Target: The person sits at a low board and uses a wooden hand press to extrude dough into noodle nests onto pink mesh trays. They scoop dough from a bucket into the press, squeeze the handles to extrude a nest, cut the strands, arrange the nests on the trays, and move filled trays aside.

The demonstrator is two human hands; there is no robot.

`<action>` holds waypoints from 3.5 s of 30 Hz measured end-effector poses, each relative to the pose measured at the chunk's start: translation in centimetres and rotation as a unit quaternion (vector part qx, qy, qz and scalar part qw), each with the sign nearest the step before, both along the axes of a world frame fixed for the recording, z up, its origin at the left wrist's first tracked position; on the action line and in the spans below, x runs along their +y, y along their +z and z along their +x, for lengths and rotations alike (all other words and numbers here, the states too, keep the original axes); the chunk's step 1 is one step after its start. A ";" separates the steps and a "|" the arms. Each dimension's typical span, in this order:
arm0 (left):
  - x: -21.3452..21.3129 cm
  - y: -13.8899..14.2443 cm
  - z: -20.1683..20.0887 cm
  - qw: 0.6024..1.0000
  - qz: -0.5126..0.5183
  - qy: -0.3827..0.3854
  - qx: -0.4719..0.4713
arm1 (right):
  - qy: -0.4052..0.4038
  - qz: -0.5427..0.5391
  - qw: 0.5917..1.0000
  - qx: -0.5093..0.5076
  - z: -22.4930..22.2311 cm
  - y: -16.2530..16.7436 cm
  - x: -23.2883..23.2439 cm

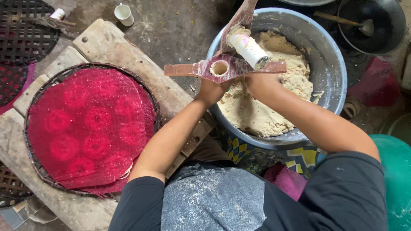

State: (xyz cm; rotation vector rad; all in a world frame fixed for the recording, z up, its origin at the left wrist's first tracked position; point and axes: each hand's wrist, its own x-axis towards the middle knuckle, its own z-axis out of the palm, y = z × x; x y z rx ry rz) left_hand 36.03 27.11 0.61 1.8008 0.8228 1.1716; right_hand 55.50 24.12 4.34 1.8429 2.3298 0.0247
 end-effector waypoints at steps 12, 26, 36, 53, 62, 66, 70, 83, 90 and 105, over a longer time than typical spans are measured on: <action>-0.1 -1.0 0.2 1.000 -0.013 0.003 0.001 | 0.011 -0.157 0.987 0.023 -2.1 -1.2 -6.1; 3.2 9.6 -6.4 0.965 0.130 0.126 0.190 | -0.091 -0.108 0.877 0.459 9.0 12.4 -9.6; -0.5 11.1 -2.3 0.947 0.097 -0.022 0.307 | 0.038 -0.012 0.999 0.002 -0.7 17.8 -5.0; 0.7 10.6 -2.9 0.968 0.123 -0.101 0.194 | -0.013 -0.005 1.000 -0.028 -0.3 22.5 -6.4; 1.4 10.5 -3.3 0.944 -0.013 0.002 0.329 | 0.007 0.091 0.995 -0.047 -3.0 20.5 -8.8; 1.8 9.9 -2.5 0.949 0.150 0.104 0.256 | -0.020 0.174 0.950 0.259 -0.5 16.7 -8.8; 1.8 10.0 -0.6 0.971 0.140 0.130 0.142 | 0.007 0.191 0.891 0.412 -2.7 9.0 -9.8; 2.1 11.7 0.2 0.943 0.058 0.173 0.277 | -0.097 0.123 0.880 0.449 -0.7 5.9 -9.4; 2.7 10.8 -3.7 0.943 0.074 0.106 0.308 | -0.125 0.003 0.940 0.318 0.8 15.6 -8.3; 0.0 12.3 -10.3 0.958 0.121 0.012 0.259 | 0.074 0.057 0.992 -0.081 -7.0 27.3 -9.4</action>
